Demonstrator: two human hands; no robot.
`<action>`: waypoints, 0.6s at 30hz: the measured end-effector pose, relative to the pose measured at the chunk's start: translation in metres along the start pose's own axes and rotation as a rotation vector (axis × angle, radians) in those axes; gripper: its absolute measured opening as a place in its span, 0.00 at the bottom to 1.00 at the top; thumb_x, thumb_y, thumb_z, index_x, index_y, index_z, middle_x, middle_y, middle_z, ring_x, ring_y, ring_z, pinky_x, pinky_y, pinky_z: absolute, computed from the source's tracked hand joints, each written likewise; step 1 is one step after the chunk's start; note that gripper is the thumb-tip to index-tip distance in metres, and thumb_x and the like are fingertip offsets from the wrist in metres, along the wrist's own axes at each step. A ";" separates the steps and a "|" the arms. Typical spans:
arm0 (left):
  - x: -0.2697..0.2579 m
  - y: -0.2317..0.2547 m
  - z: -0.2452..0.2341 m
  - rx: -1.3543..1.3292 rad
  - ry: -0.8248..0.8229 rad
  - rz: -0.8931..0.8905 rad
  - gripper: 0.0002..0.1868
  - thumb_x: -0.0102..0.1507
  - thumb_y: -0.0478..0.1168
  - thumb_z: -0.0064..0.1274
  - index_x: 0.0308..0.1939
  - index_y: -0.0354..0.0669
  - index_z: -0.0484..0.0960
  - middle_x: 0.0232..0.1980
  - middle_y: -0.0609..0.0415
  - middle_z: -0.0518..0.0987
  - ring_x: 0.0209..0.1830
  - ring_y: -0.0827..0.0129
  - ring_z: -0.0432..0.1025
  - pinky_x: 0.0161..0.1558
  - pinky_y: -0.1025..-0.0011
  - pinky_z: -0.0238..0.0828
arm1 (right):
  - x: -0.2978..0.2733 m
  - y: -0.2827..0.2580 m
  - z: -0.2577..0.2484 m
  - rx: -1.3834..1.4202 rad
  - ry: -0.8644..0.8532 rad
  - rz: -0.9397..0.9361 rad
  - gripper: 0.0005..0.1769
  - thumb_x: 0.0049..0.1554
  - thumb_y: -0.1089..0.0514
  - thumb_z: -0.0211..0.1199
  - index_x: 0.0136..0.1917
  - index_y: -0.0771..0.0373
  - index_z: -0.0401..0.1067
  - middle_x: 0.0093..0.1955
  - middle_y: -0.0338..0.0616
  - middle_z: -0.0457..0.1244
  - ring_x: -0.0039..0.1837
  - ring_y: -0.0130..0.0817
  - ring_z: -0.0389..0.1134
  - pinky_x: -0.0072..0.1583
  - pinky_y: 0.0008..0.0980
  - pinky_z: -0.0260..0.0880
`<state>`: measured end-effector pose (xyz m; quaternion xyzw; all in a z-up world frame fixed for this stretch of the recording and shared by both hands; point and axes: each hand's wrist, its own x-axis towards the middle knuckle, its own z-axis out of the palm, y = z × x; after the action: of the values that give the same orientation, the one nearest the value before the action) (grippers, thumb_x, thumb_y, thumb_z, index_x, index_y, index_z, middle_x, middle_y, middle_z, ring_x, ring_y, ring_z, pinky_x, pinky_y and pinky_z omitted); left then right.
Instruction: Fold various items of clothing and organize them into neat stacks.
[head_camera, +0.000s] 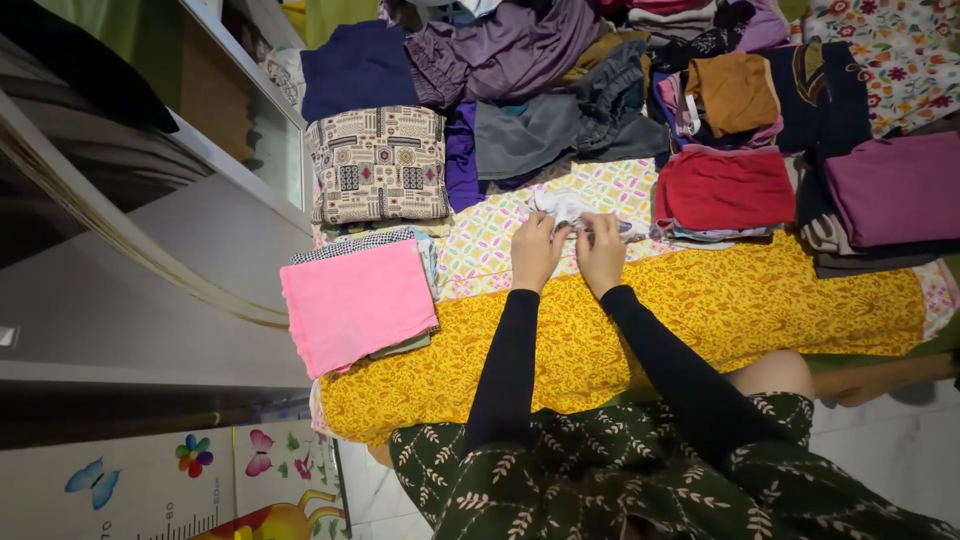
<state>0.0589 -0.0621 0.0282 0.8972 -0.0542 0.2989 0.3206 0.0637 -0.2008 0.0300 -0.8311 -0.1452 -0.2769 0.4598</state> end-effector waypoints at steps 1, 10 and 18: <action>0.002 0.001 -0.002 0.007 0.000 -0.002 0.15 0.60 0.44 0.60 0.45 0.39 0.81 0.49 0.44 0.79 0.48 0.48 0.75 0.50 0.55 0.71 | 0.005 0.003 -0.003 0.006 -0.002 0.000 0.12 0.60 0.63 0.62 0.58 0.63 0.73 0.55 0.51 0.63 0.53 0.53 0.70 0.51 0.44 0.70; 0.062 -0.065 0.014 -1.519 0.222 -0.982 0.10 0.68 0.38 0.47 0.43 0.34 0.81 0.45 0.47 0.81 0.41 0.62 0.77 0.47 0.60 0.76 | 0.034 0.072 -0.020 -0.357 -0.261 0.218 0.21 0.51 0.64 0.70 0.57 0.61 0.70 0.60 0.55 0.59 0.56 0.62 0.66 0.55 0.54 0.68; 0.076 -0.020 -0.032 -1.113 0.246 -0.770 0.12 0.66 0.38 0.48 0.36 0.31 0.83 0.35 0.57 0.79 0.35 0.75 0.70 0.39 0.72 0.66 | 0.032 -0.008 -0.044 -0.151 -0.198 -0.082 0.29 0.46 0.69 0.72 0.58 0.62 0.63 0.58 0.54 0.57 0.51 0.58 0.69 0.49 0.49 0.70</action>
<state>0.1104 -0.0201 0.0800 0.5137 0.1599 0.1910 0.8210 0.0710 -0.2340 0.0729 -0.8800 -0.2025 -0.2224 0.3676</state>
